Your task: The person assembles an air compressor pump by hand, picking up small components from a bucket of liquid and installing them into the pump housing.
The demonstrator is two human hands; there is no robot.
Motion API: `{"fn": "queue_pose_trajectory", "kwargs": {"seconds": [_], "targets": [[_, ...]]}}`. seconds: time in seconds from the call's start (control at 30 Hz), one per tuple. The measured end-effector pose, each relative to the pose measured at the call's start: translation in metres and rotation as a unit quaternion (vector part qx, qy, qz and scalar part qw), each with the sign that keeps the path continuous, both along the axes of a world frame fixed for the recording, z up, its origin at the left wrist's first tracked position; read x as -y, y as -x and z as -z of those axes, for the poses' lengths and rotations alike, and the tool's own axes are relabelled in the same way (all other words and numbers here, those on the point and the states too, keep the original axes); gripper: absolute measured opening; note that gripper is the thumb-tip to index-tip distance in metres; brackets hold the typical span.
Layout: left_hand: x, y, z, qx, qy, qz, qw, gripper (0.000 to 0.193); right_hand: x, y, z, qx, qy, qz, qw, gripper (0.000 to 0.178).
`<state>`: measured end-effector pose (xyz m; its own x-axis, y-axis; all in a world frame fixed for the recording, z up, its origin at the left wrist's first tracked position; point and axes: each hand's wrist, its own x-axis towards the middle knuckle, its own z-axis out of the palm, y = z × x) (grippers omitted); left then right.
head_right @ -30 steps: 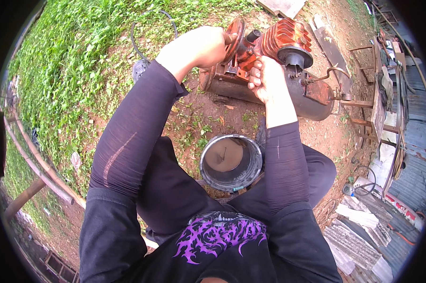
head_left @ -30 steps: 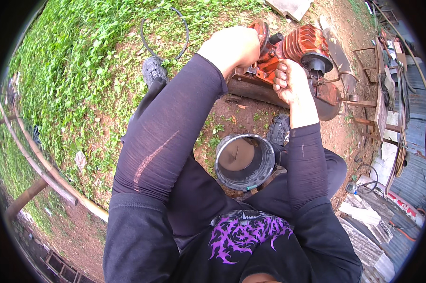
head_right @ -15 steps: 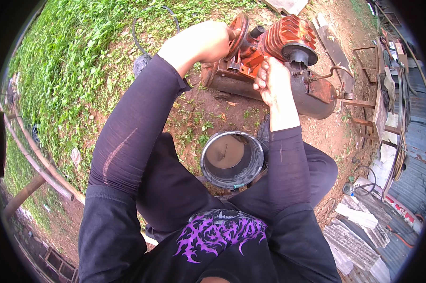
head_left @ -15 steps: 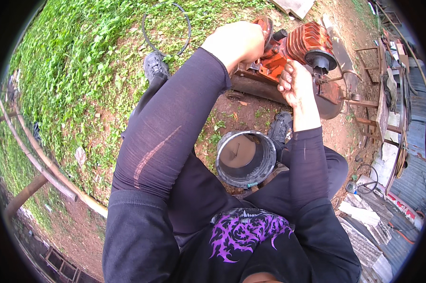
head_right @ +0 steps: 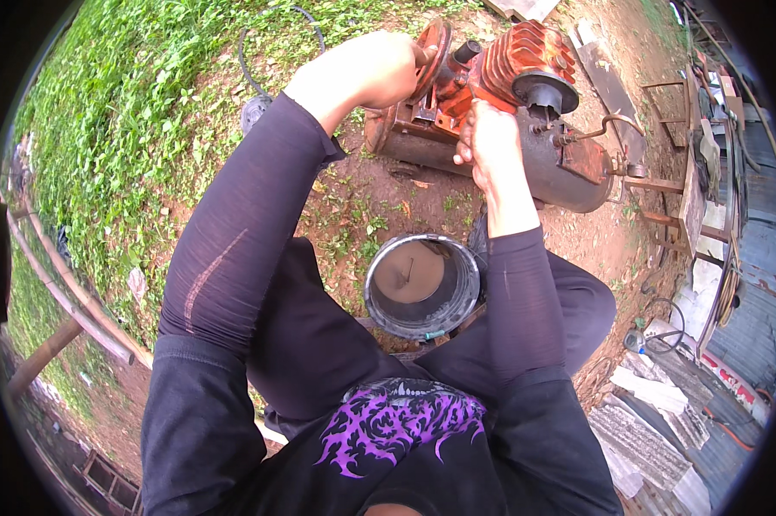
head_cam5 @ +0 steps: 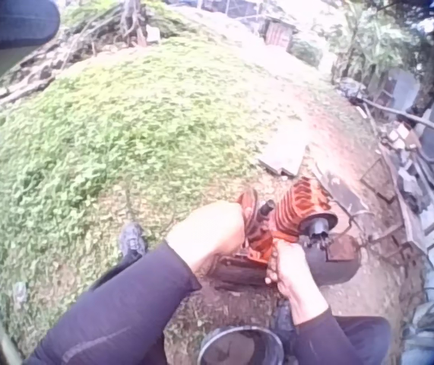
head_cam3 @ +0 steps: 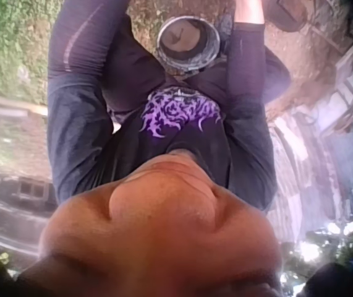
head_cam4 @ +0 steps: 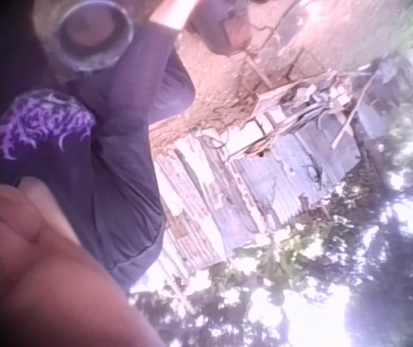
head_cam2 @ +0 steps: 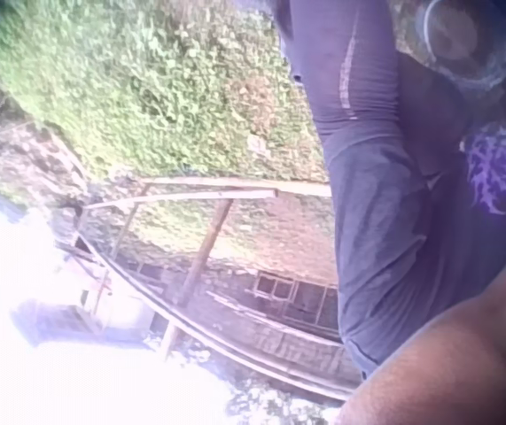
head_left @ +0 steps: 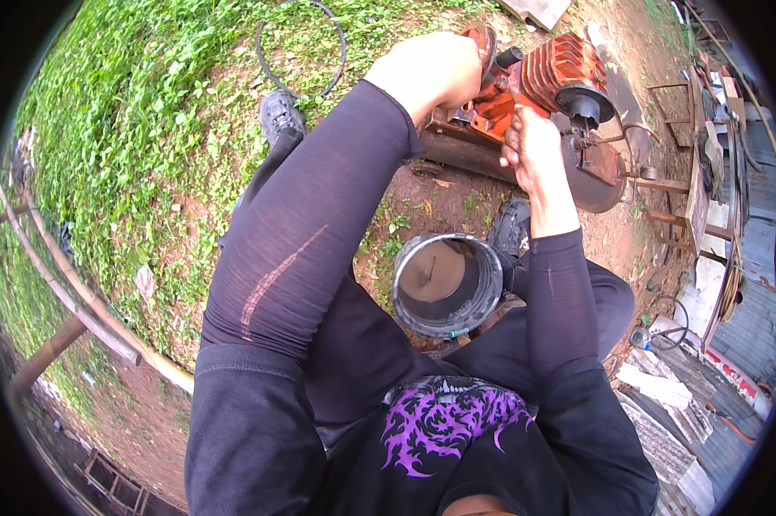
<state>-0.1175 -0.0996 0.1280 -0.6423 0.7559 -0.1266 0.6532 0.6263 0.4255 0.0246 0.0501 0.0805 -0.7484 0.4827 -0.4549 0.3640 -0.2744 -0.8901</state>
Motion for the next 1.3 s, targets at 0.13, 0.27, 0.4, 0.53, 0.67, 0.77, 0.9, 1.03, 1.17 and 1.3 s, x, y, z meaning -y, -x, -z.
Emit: {"fn": "queue_pose_trajectory", "kwargs": {"seconds": [0.13, 0.27, 0.4, 0.53, 0.67, 0.77, 0.9, 1.03, 1.17, 1.3], "targets": [[-0.001, 0.003, 0.003, -0.003, 0.018, 0.009, 1.000, 0.040, 0.009, -0.005, 0.011, 0.028, -0.040, -0.054, 0.997, 0.040], [-0.002, 0.001, -0.002, 0.001, 0.020, -0.001, 1.000, 0.042, 0.009, -0.008, 0.016, 0.064, -0.116, -0.068, 0.989, 0.040], [-0.001, 0.001, 0.000, 0.000, 0.021, 0.002, 1.000, 0.042, -0.001, 0.007, 0.001, 0.024, -0.145, -0.068, 0.987, 0.039], [-0.003, 0.004, 0.003, 0.009, 0.012, -0.004, 1.000, 0.040, -0.001, 0.010, -0.005, -0.040, -0.177, -0.025, 0.983, 0.043], [-0.003, 0.003, 0.001, 0.007, 0.007, -0.001, 1.000, 0.039, 0.012, 0.004, 0.009, 0.080, -0.331, -0.062, 0.938, 0.044], [-0.003, 0.003, 0.000, 0.012, 0.016, 0.003, 1.000, 0.039, 0.015, 0.010, 0.016, 0.116, -0.391, -0.079, 0.910, 0.046], [0.000, 0.002, 0.004, 0.005, 0.020, 0.000, 1.000, 0.040, 0.014, 0.009, 0.005, 0.088, -0.411, -0.131, 0.898, 0.048], [-0.002, 0.006, 0.008, -0.006, 0.013, 0.001, 1.000, 0.044, 0.023, 0.012, 0.004, 0.099, -0.388, -0.099, 0.911, 0.048], [-0.002, 0.002, 0.002, 0.012, 0.031, 0.009, 0.999, 0.050, 0.011, 0.003, 0.022, 0.085, -0.365, -0.123, 0.919, 0.045], [0.007, 0.004, -0.010, 0.024, -0.006, 0.019, 1.000, 0.054, 0.010, 0.014, 0.030, 0.073, -0.398, -0.050, 0.913, 0.042]]}}
